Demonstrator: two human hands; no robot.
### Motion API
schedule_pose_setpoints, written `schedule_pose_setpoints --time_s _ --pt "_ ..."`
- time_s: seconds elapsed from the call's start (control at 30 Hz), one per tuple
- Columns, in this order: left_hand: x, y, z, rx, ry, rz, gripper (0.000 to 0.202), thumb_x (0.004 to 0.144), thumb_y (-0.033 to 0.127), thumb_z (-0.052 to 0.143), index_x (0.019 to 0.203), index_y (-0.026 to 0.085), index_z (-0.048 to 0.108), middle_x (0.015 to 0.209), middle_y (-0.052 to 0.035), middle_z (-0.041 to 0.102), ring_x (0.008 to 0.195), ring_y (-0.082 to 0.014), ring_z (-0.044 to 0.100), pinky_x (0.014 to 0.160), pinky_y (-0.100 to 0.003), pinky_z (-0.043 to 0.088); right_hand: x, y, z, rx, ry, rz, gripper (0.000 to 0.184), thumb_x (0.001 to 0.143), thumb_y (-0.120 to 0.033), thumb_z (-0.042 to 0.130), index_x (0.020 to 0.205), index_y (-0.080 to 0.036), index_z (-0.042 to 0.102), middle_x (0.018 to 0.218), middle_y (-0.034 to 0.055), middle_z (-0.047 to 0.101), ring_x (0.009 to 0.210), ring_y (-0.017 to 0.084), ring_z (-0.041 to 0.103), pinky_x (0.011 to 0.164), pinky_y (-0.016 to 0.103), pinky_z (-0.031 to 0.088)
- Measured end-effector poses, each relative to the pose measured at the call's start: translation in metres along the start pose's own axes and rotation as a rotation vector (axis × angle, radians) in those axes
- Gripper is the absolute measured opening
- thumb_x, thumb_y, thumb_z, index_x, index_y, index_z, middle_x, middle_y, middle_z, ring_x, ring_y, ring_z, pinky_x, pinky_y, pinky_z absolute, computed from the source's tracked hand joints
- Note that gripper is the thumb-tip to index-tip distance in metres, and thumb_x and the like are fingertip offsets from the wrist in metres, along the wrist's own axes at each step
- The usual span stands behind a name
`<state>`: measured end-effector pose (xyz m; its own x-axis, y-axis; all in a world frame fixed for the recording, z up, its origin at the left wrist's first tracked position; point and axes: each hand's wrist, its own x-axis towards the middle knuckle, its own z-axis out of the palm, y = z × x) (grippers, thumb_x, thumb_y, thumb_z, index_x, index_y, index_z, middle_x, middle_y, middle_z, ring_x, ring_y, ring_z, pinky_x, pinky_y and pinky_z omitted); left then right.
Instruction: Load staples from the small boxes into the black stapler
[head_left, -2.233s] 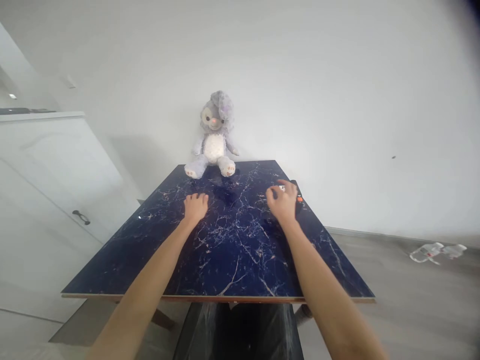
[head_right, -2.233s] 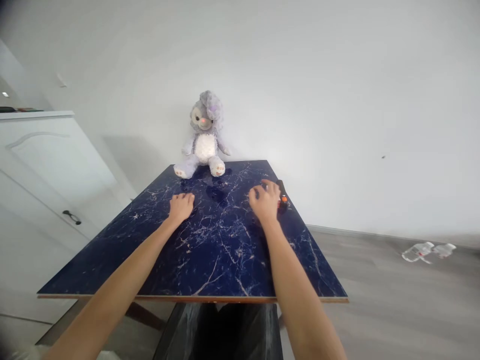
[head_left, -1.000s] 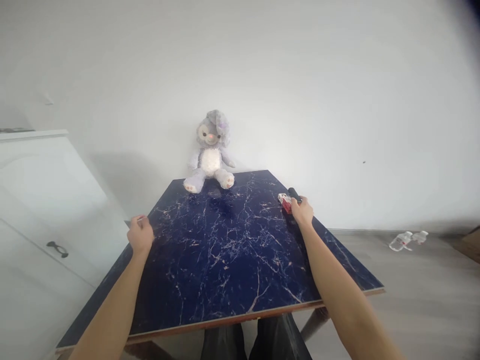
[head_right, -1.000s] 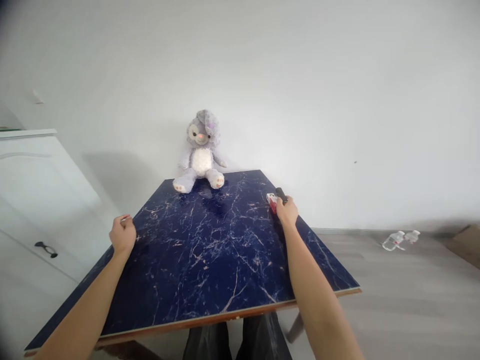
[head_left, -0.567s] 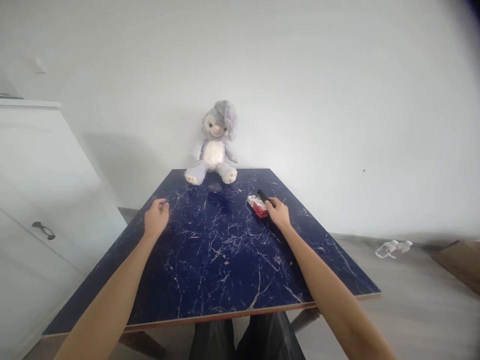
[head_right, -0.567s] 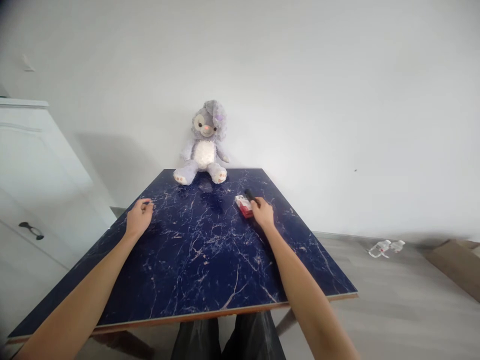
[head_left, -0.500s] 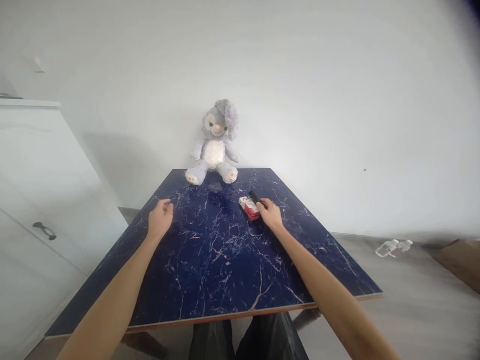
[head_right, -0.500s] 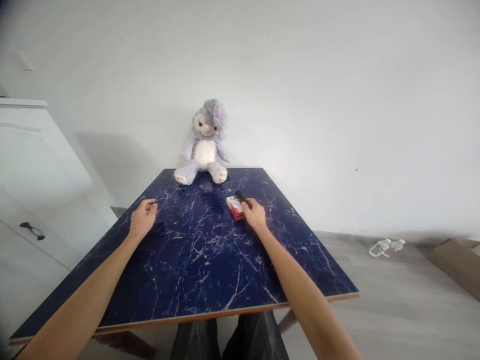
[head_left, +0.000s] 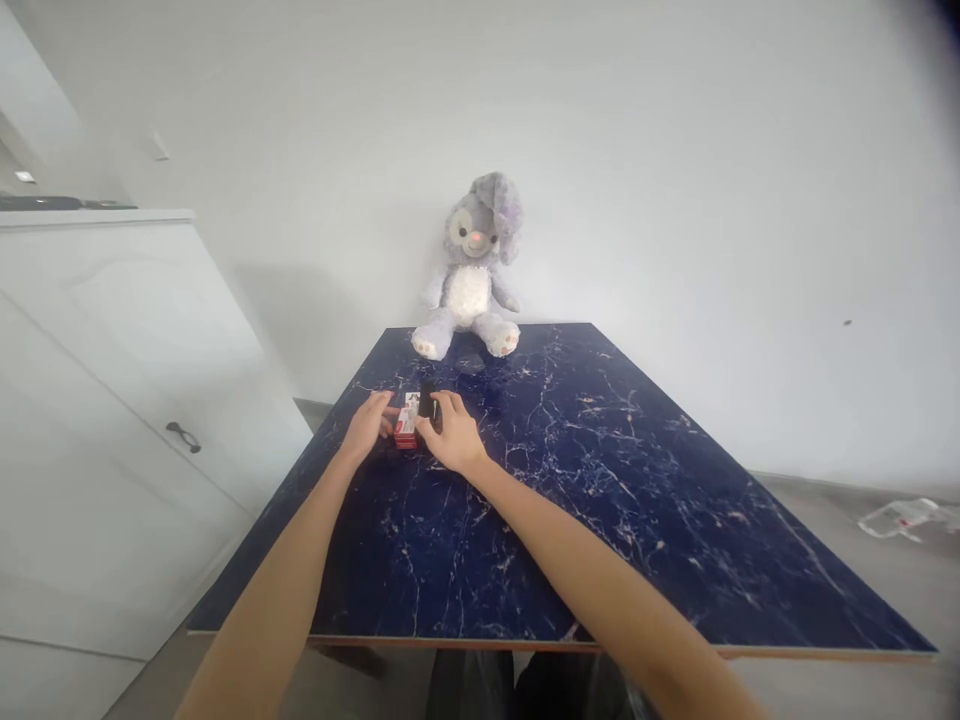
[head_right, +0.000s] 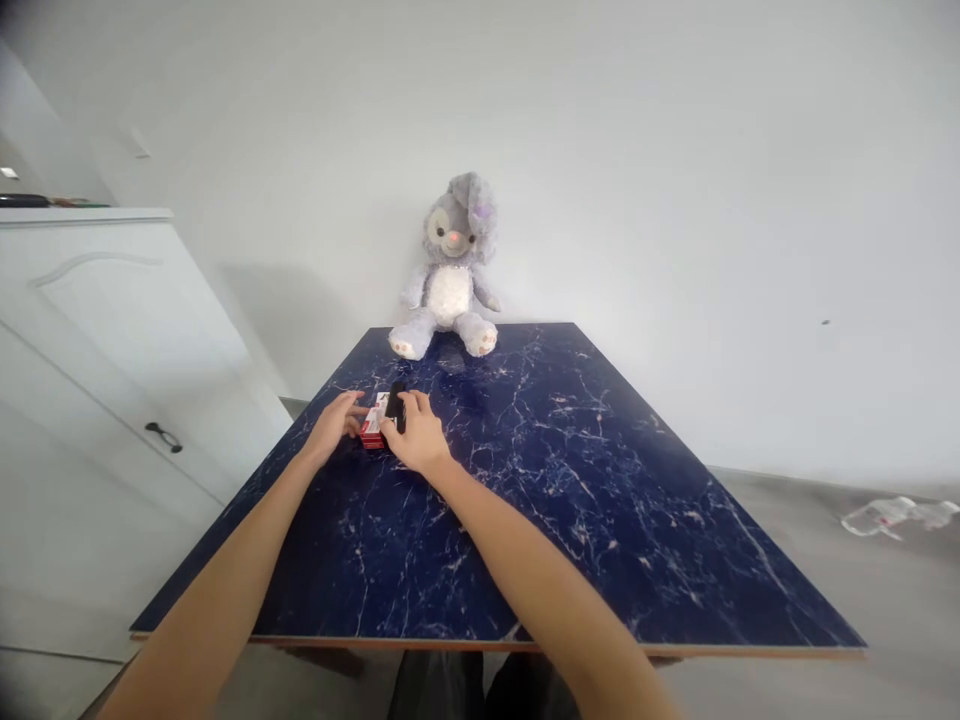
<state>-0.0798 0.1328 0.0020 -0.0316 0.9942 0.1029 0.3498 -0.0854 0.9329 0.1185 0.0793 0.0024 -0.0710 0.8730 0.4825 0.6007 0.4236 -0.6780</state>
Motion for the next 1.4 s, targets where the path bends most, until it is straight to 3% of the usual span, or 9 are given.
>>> schedule_pose_setpoints --time_s 0.1,0.23,0.4,0.47,0.63,0.73,0.83,1.13,1.4 --pt "0.0 0.003 -0.008 -0.1 -0.132 -0.011 0.058 0.086 0.052 0.056 0.132 0.016 0.054 0.109 -0.0103 0.072 0.073 -0.0188 0.069 0.07 -0.033 0.055 -0.007 0.001 -0.005 0.077 -0.081 -0.055 0.056 0.089 -0.043 0.057 0.141 -0.03 0.041 0.152 0.0106 0.035 0.103 0.023 0.065 0.098 0.046 0.05" --pt "-0.009 0.012 -0.02 0.005 -0.287 0.058 0.068 0.075 0.043 0.072 0.138 0.024 0.053 0.132 -0.0095 0.063 0.106 -0.0251 0.066 0.088 -0.037 0.055 -0.006 0.009 -0.006 0.174 -0.142 -0.047 0.061 0.085 -0.032 0.058 0.143 -0.031 0.039 0.154 0.0091 0.033 0.085 0.017 0.068 0.091 0.04 0.054" --pt "-0.017 0.017 -0.023 0.114 -0.409 0.091 0.092 0.062 0.035 0.084 0.145 0.024 0.047 0.131 -0.01 0.064 0.11 -0.0285 0.064 0.096 -0.044 0.052 0.024 0.031 0.004 0.193 0.088 0.187 0.06 0.092 -0.035 0.045 0.148 -0.019 0.032 0.152 0.0147 0.036 0.128 0.027 0.051 0.109 0.045 0.041" --pt "-0.017 0.015 -0.021 0.087 -0.421 0.102 0.09 0.062 0.033 0.085 0.143 0.022 0.049 0.125 -0.0096 0.067 0.11 -0.0288 0.065 0.099 -0.047 0.049 0.04 0.04 0.009 0.204 0.031 0.212 0.062 0.095 -0.041 0.041 0.151 -0.017 0.03 0.154 0.0143 0.035 0.141 0.026 0.038 0.116 0.045 0.032" --pt "-0.017 0.009 -0.015 -0.003 -0.382 0.16 0.077 0.062 0.028 0.082 0.135 0.021 0.057 0.125 -0.0085 0.067 0.112 -0.0289 0.064 0.099 -0.047 0.05 0.071 0.051 0.018 0.197 -0.06 0.122 0.068 0.098 -0.056 0.033 0.154 -0.017 0.027 0.159 0.0125 0.031 0.147 0.025 0.028 0.119 0.043 0.023" --pt "-0.017 0.008 -0.011 -0.021 -0.331 0.121 0.072 0.066 0.028 0.077 0.135 0.02 0.057 0.119 -0.0086 0.069 0.105 -0.0286 0.067 0.09 -0.045 0.055 0.076 0.051 0.017 0.15 -0.174 0.098 0.064 0.099 -0.058 0.033 0.153 -0.022 0.032 0.147 0.0105 0.049 0.136 0.026 0.045 0.114 0.044 0.031" --pt "-0.015 0.008 -0.009 0.041 -0.249 0.151 0.061 0.071 0.032 0.073 0.13 0.02 0.061 0.125 -0.0083 0.068 0.111 -0.0283 0.065 0.097 -0.044 0.051 0.074 0.049 0.014 0.072 -0.254 0.057 0.055 0.099 -0.058 0.035 0.144 -0.027 0.046 0.126 0.0068 0.066 0.12 0.025 0.059 0.105 0.04 0.04" --pt "-0.003 -0.006 -0.008 0.081 0.01 0.201 0.049 0.08 0.047 0.067 0.119 0.017 0.066 0.118 -0.0128 0.071 0.107 -0.0268 0.067 0.096 -0.041 0.052 0.07 0.051 0.015 -0.04 -0.212 0.018 0.046 0.101 -0.055 0.035 0.103 -0.022 0.067 0.1 0.0069 0.073 0.099 0.022 0.066 0.087 0.029 0.044" --pt "-0.015 0.01 -0.016 0.474 0.137 0.139 0.036 0.088 0.052 0.053 0.105 0.026 0.073 0.099 -0.0052 0.077 0.096 -0.0256 0.07 0.088 -0.034 0.048 0.07 0.05 0.017 -0.084 -0.154 0.094 0.056 0.1 -0.062 0.029 0.085 -0.022 0.066 0.088 0.006 0.072 0.085 0.022 0.066 0.075 0.027 0.041"
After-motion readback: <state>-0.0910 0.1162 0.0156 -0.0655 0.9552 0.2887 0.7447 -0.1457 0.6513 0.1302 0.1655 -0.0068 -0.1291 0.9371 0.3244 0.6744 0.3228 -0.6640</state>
